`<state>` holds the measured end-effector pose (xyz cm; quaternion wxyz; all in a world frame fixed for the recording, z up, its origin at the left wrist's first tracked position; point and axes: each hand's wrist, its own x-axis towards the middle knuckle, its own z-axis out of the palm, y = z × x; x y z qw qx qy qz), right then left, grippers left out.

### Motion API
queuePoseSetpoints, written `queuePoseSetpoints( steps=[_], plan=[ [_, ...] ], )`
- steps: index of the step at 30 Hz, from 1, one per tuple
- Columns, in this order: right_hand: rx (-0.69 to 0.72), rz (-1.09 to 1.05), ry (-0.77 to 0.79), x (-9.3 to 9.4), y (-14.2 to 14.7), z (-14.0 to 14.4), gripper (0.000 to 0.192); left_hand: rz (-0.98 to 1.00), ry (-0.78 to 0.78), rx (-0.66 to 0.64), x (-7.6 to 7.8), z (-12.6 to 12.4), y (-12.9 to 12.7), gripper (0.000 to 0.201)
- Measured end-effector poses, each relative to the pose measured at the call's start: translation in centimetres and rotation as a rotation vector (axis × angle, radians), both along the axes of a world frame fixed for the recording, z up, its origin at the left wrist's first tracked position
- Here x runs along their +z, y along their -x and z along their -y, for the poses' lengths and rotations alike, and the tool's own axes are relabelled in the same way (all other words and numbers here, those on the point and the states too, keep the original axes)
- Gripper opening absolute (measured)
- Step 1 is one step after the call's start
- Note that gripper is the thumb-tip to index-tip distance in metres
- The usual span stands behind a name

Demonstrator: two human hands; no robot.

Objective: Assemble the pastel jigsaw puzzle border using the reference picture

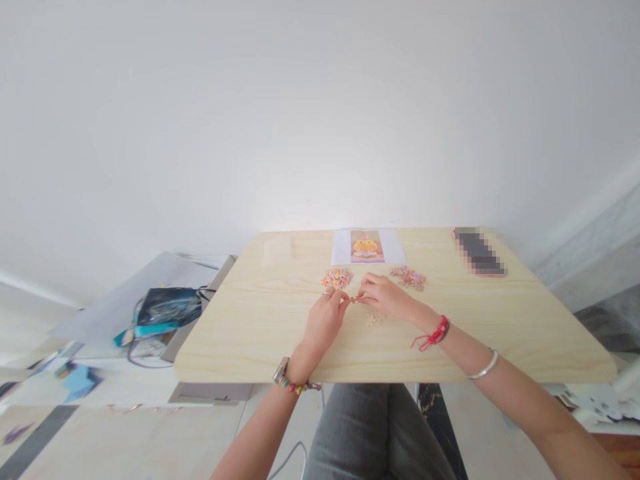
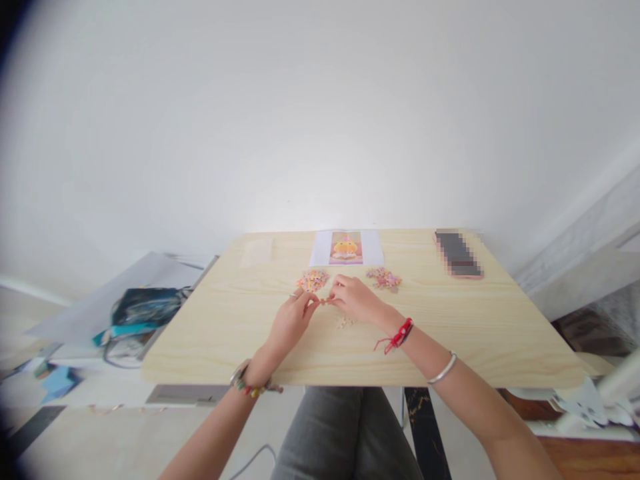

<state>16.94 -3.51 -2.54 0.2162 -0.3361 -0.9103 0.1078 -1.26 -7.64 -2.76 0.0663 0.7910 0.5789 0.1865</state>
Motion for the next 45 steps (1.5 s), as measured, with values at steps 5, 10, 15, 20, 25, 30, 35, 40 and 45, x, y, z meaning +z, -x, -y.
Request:
queuePoseSetpoints(
  steps=[5, 10, 15, 20, 25, 30, 35, 40, 45],
  plan=[
    [-0.019, -0.085, -0.074, 0.2, -0.5, 0.2, 0.013, 0.017, -0.106, -0.026, 0.0, -0.3, -0.4, 0.012],
    [-0.096, -0.137, -0.095, 0.2, -1.9, 0.5, 0.01, -0.011, -0.13, -0.061, -0.1, -1.0, -1.5, 0.014],
    [-0.11, -0.13, -0.077, 0.0, -1.5, 0.0, 0.008, -0.034, -0.126, -0.047, -0.4, -1.3, -1.2, 0.015],
    [-0.097, -0.04, -0.092, 0.0, 1.6, -1.8, 0.008, -0.079, -0.087, 0.051, -0.6, -2.3, 0.8, 0.016],
    [-0.144, 0.078, -0.105, -0.1, 4.5, -3.8, 0.015, -0.145, -0.031, 0.127, -0.5, -4.2, 2.9, 0.019],
    [-0.165, 0.134, -0.087, -0.1, 5.4, -4.4, 0.019, -0.15, -0.016, 0.141, -0.4, -5.1, 3.2, 0.019],
    [-0.164, 0.037, -0.07, -0.1, 2.9, -2.9, 0.011, -0.139, -0.001, 0.142, 0.0, -3.8, 2.9, 0.019],
    [-0.088, 0.024, 0.089, -0.3, -2.3, -0.5, 0.011, -0.05, 0.049, 0.029, 0.3, -1.1, 1.5, 0.013],
    [-0.087, 0.064, 0.165, -0.9, -4.1, 1.0, 0.009, -0.038, 0.173, -0.076, -0.1, -0.3, -1.0, 0.017]
  ],
)
